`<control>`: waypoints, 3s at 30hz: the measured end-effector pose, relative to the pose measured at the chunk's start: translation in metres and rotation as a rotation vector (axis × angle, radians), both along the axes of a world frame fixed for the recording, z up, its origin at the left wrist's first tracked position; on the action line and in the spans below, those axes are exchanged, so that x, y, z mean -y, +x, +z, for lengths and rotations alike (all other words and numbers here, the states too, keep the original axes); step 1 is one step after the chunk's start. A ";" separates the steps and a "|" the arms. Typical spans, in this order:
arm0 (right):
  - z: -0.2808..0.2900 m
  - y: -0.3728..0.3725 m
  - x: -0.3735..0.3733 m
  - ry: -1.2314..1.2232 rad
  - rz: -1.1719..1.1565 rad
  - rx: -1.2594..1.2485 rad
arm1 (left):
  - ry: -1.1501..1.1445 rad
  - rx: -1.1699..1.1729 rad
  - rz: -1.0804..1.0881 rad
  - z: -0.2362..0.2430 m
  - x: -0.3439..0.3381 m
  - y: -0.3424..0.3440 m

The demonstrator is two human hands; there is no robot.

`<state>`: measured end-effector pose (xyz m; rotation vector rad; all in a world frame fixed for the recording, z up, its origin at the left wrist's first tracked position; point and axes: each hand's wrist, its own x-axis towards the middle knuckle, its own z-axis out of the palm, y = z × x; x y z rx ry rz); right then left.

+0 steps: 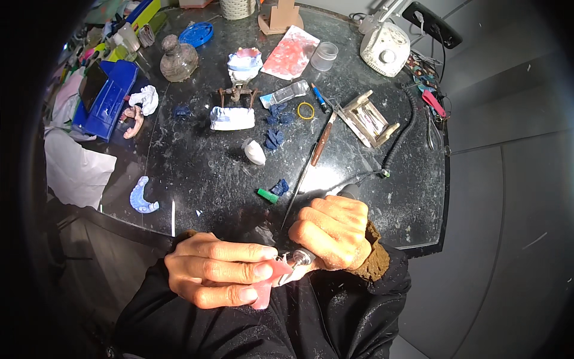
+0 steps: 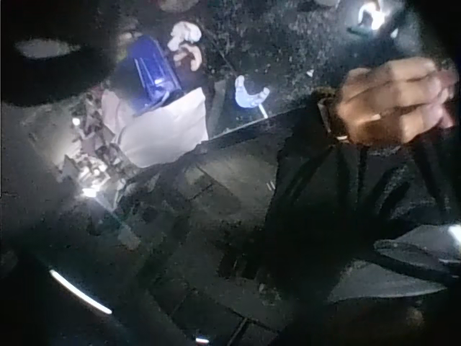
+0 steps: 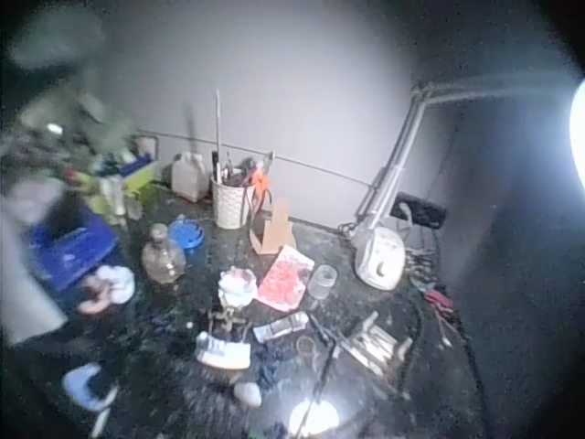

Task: The person uses a handheld rotary tool to grind and smooth a pink dental appliance. They rotate the appliance by hand while applying the tool to various edges and set it down to handle a blue dental cast.

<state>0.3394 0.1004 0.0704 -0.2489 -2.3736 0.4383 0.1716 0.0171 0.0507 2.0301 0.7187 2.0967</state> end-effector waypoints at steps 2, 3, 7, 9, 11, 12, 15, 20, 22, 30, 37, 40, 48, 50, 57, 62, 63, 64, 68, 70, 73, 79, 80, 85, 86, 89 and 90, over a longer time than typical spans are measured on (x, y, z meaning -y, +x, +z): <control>0.001 -0.001 0.000 0.011 -0.001 0.013 | 0.005 -0.001 0.010 0.000 -0.001 0.000; 0.001 -0.001 0.000 0.022 -0.001 0.024 | 0.010 -0.003 0.022 0.000 -0.001 0.000; 0.000 -0.001 0.001 0.034 -0.005 0.029 | -0.011 0.008 0.020 -0.001 0.001 0.000; 0.001 -0.001 0.001 0.089 -0.016 0.030 | -0.031 -0.004 0.013 0.000 0.001 -0.001; -0.001 -0.002 0.000 0.091 -0.008 0.015 | -0.035 -0.001 0.029 -0.001 0.003 0.001; -0.002 -0.002 0.000 0.093 -0.004 0.001 | -0.039 0.004 0.043 -0.001 0.004 0.001; 0.002 -0.002 0.001 0.054 -0.015 0.036 | -0.050 -0.011 0.025 0.000 0.003 -0.001; 0.001 -0.002 0.001 0.076 0.004 0.038 | -0.038 -0.001 0.041 -0.001 0.004 0.001; 0.001 -0.002 0.001 0.086 0.019 0.028 | -0.031 0.003 0.042 0.000 0.004 0.001; -0.003 -0.002 -0.001 0.022 -0.013 -0.010 | -0.050 -0.018 0.022 -0.002 0.003 -0.002; 0.002 0.001 0.000 0.043 -0.011 0.045 | -0.025 -0.005 0.033 -0.001 0.002 0.001; 0.000 -0.002 0.000 0.043 0.001 0.042 | -0.029 -0.013 0.030 -0.002 0.003 -0.001; 0.005 0.003 -0.001 0.010 0.000 0.015 | -0.022 -0.023 -0.028 -0.001 0.002 -0.002; 0.000 0.002 -0.002 0.005 0.003 -0.014 | -0.014 -0.010 -0.004 -0.006 0.002 0.000; 0.001 0.006 -0.003 -0.015 -0.019 -0.034 | -0.034 -0.017 -0.009 -0.006 0.003 -0.001; 0.002 0.006 -0.003 0.008 -0.013 -0.015 | -0.036 -0.020 0.015 -0.004 0.003 0.001; 0.003 0.006 -0.003 0.007 -0.013 -0.014 | -0.036 -0.021 0.020 -0.004 0.003 0.001; 0.003 0.006 -0.004 0.006 -0.009 -0.004 | -0.037 -0.021 0.021 -0.004 0.003 0.000; 0.001 0.006 -0.003 0.033 -0.006 0.022 | -0.032 -0.027 -0.005 -0.004 0.002 -0.002; 0.002 0.006 -0.004 0.044 0.003 0.038 | -0.027 -0.025 -0.013 -0.003 0.001 -0.002; 0.003 0.006 -0.005 0.058 0.017 0.055 | 0.021 0.020 -0.046 -0.002 -0.001 -0.002; 0.003 0.007 -0.003 0.042 -0.021 0.011 | -0.033 -0.012 -0.059 -0.004 0.002 -0.001; 0.002 0.007 -0.003 0.022 -0.021 -0.011 | -0.010 0.004 -0.052 -0.004 0.001 0.000; -0.002 0.007 -0.004 0.006 -0.024 -0.037 | 0.013 0.004 -0.034 -0.005 0.000 -0.001; -0.001 0.008 -0.004 -0.005 -0.028 -0.046 | 0.014 0.008 -0.042 -0.004 0.000 0.000; -0.001 0.006 -0.003 -0.015 -0.048 -0.074 | -0.008 -0.006 -0.060 -0.004 0.002 -0.001; -0.001 0.007 -0.003 -0.015 -0.048 -0.075 | -0.031 -0.024 -0.071 -0.004 0.003 -0.002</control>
